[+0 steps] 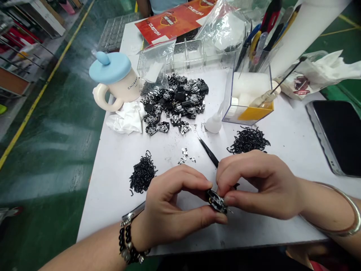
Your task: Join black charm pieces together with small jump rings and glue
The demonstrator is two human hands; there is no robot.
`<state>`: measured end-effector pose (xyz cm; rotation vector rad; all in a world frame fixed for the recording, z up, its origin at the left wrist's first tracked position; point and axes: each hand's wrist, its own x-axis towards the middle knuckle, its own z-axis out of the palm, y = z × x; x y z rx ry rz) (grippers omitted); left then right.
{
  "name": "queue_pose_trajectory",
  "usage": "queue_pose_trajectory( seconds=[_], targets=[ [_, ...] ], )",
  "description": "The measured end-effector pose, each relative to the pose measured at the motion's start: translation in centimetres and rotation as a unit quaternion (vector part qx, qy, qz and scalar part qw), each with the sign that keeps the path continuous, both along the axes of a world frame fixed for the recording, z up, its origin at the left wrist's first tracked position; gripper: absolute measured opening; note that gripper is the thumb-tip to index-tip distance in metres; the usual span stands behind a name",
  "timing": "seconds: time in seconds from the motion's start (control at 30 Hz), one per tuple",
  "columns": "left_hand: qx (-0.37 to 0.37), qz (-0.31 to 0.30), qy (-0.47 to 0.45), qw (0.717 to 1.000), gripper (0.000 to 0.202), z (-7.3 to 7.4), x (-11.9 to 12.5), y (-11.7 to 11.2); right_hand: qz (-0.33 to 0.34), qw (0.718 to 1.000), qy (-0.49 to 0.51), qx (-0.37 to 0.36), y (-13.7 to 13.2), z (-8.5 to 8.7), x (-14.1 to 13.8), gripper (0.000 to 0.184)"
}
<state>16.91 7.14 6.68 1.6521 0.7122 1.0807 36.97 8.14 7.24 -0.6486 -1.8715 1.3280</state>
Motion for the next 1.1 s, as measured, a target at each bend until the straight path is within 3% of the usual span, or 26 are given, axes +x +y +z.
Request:
queue_pose_trajectory(
  seconds=[0.2,0.47,0.7,0.9,1.1],
  targets=[
    [0.007,0.004,0.002,1.000,0.038,-0.1,-0.1,0.2,-0.001,0.999,-0.012,0.038,-0.2,0.5,0.2,0.005],
    [0.033,0.015,0.003,0.999,0.038,-0.1,0.0,0.1,-0.053,0.991,-0.030,0.120,-1.6,0.7,-0.2,0.020],
    [0.013,0.058,0.015,0.998,0.042,0.4,-0.2,0.4,-0.142,0.940,-0.168,0.262,-2.8,0.8,-0.3,0.028],
    [-0.132,0.082,0.006,0.988,0.036,1.0,0.1,0.7,-0.159,0.914,-0.170,0.334,-1.9,0.7,-0.7,0.031],
    [-0.310,0.051,-0.078,0.946,0.031,0.7,0.4,0.4,-0.197,0.863,-0.209,0.415,-1.8,0.0,-1.0,0.034]
  ],
)
